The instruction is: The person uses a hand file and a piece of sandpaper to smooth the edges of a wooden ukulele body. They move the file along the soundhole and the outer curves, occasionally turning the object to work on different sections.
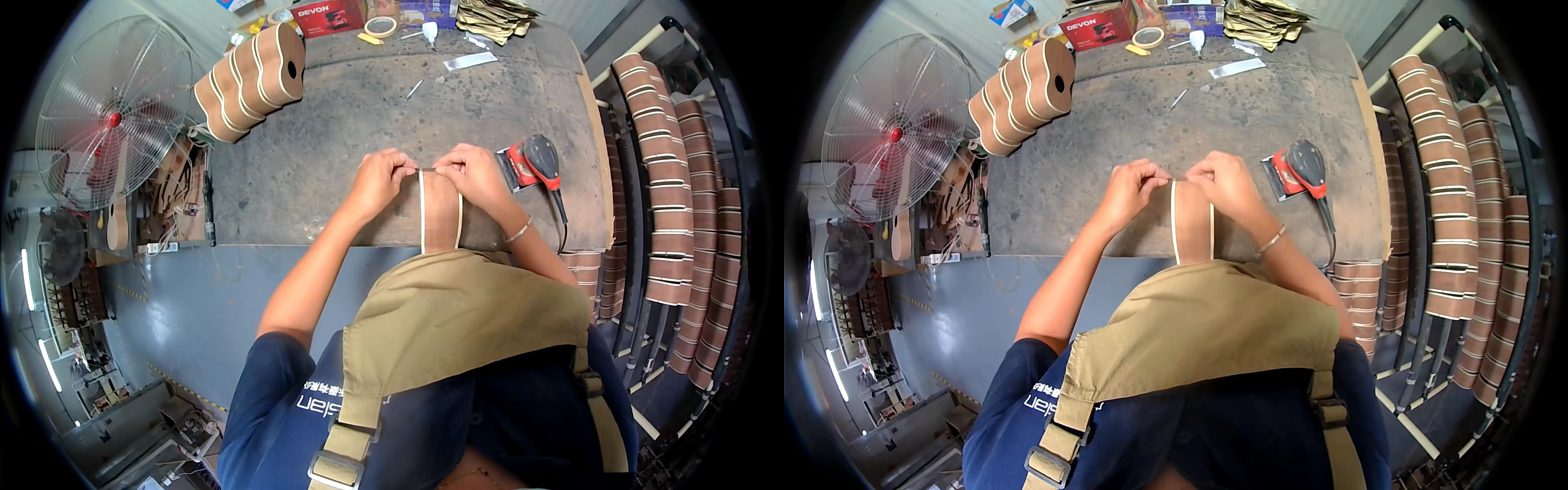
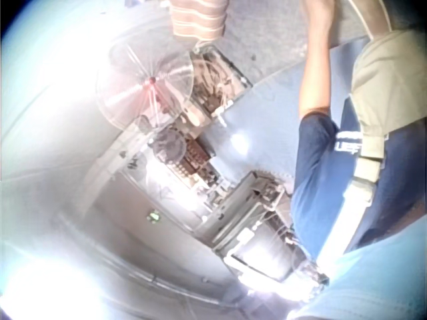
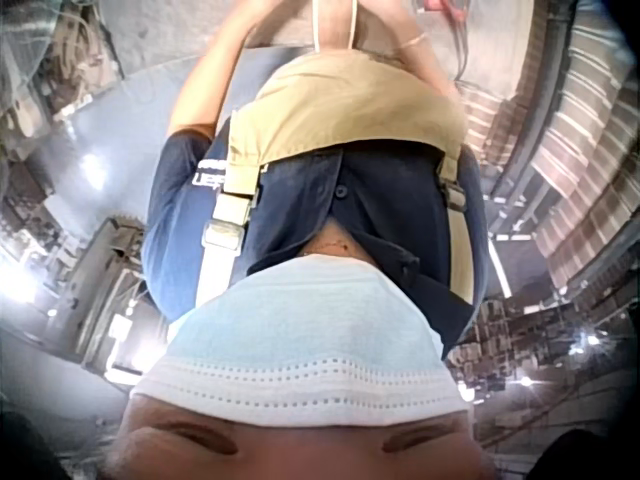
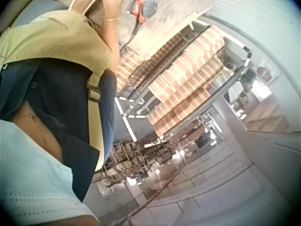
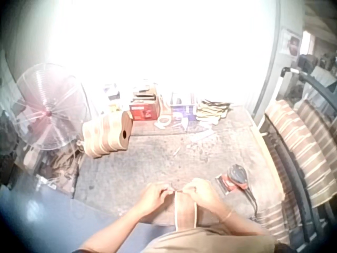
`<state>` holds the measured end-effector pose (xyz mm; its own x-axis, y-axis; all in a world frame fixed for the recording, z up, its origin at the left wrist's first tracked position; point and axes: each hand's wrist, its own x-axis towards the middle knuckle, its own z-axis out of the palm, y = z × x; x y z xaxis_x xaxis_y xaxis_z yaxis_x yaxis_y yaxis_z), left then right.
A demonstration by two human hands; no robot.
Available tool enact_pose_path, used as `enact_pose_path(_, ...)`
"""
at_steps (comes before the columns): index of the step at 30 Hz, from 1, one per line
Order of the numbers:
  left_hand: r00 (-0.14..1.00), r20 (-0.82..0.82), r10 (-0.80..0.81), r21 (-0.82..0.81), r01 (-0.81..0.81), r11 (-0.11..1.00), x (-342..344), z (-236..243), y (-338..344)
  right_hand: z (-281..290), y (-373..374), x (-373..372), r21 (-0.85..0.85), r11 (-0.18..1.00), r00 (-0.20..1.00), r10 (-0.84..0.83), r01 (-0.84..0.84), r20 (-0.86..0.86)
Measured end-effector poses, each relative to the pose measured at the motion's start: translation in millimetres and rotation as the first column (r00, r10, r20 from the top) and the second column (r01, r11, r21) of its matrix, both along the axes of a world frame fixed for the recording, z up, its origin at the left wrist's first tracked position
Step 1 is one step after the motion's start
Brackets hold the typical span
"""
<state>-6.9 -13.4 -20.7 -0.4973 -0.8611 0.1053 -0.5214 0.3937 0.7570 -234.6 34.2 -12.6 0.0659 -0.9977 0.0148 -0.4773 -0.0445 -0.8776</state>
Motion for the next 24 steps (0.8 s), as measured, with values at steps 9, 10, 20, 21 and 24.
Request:
enact_pose_path(9, 0.996, -0.045, -0.078, -0.368, 0.056, 0.928, 15.3, 23.1, 82.9, 9.2, 75.4, -2.9, -0.487, 0.846, 0.965, 0.111, -0.218, -0.239)
enact_pose_path(10, 0.995, 0.008, -0.096, -0.413, 0.091, 0.906, 18.2, 21.1, 89.3, 6.5, 82.7, -1.9, -0.502, 0.834, 0.961, 0.113, -0.23, -0.252)
enact_pose_path(20, 0.925, 0.186, -0.332, -0.159, 0.361, 0.919, 45.0, -12.7, 124.7, -8.6, 123.1, -4.9, -0.318, 0.807, 0.844, 0.367, -0.498, -0.391)
enact_pose_path(21, 0.921, 0.139, -0.365, -0.069, 0.376, 0.924, 45.4, -11.1, 122.7, -11.4, 124.0, -5.4, -0.269, 0.815, 0.833, 0.399, -0.514, -0.384)
enact_pose_path(24, 0.901, 0.009, -0.434, 0.166, 0.427, 0.889, 42.7, 0.5, 111.1, -6.9, 119.8, -8.3, -0.122, 0.815, 0.806, 0.517, -0.566, -0.286)
